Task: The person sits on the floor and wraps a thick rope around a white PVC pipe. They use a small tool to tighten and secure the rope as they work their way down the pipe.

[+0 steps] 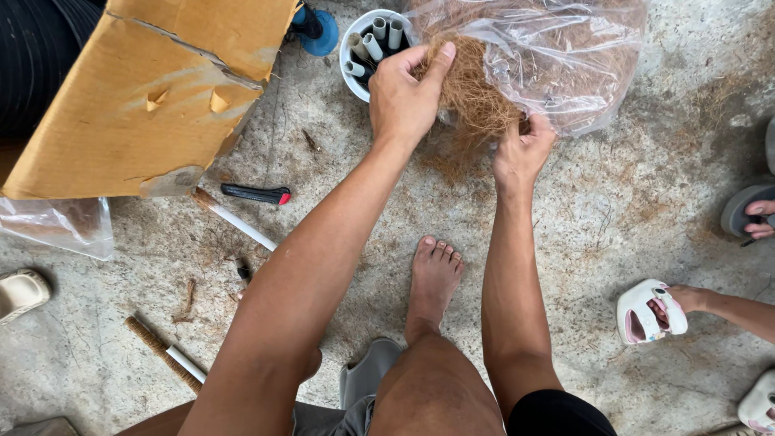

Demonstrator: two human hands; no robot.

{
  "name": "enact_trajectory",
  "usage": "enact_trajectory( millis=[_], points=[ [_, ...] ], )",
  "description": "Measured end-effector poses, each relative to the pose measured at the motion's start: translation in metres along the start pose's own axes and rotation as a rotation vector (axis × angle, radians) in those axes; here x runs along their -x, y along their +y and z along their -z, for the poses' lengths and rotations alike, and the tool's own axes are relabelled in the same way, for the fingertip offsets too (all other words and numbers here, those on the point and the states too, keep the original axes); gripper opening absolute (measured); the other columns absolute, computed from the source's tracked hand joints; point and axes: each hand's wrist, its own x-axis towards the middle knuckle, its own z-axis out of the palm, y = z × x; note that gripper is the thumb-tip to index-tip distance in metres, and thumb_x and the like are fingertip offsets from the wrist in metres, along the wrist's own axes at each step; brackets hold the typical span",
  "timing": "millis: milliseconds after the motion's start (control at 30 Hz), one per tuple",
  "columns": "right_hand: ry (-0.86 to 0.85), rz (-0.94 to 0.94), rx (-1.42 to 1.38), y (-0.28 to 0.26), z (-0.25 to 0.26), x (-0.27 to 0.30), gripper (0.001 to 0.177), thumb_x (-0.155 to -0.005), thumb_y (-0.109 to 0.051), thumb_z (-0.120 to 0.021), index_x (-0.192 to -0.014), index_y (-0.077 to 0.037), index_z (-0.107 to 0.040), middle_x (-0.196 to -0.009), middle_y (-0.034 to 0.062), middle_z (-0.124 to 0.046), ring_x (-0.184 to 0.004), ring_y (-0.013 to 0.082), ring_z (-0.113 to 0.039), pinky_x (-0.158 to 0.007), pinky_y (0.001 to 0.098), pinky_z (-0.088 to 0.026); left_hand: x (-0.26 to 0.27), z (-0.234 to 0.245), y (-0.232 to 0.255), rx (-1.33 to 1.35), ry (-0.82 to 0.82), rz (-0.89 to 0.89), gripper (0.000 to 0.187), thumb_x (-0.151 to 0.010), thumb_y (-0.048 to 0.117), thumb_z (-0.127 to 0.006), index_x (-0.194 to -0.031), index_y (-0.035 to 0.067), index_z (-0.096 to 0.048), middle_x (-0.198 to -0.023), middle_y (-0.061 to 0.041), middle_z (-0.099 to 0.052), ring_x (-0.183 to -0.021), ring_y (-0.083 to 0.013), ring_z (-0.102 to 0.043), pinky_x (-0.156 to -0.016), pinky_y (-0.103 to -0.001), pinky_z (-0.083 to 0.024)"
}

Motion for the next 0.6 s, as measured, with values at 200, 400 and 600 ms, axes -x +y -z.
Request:
enact_trajectory(
  millis=[200,400,600],
  points=[
    [0.071,0.018,-0.684,-0.005,0.006,0.028,0.05,-0.102,-0.026,-0.071,-0.136,0.005,-0.053,-0.126,0.024,-0.061,-0.094,0.028,-0.073,-0.076,0.0476,-0.063,0.0,-0.005,-0.008,0.008,0.027,0.129,0.038,-0.089,0.051,-0.068,-0.102,0.018,-0.083,-0.055,0.0,-0.069,-0.049,-0.0108,-0.058,-0.051,-0.033,-0.043],
    [-0.003,-0.072,-0.309,-0.052,-0.014,0.039,0.061,-0.094,-0.02,-0.08,-0.141,0.0,-0.046,-0.136,0.0151,-0.06,-0.125,0.0232,-0.058,-0.105,0.0425,-0.05,0.01,-0.018,-0.022,-0.215,-0.368,0.166,0.05,-0.08,0.059,-0.079,-0.101,0.014,-0.078,-0.069,0.005,-0.074,-0.055,-0.0075,-0.07,-0.056,-0.03,-0.054],
    [-0.041,0.159,-0.673,-0.056,-0.011,0.036,0.025,-0.097,0.009,-0.073,-0.12,0.005,-0.066,-0.117,0.0148,-0.07,-0.108,0.0251,-0.07,-0.096,0.0401,-0.062,0.001,-0.042,-0.03,-0.169,-0.332,0.371,0.029,-0.087,0.046,-0.067,-0.098,0.021,-0.076,-0.069,-0.001,-0.078,-0.058,-0.0142,-0.074,-0.061,-0.036,-0.054]
  ],
)
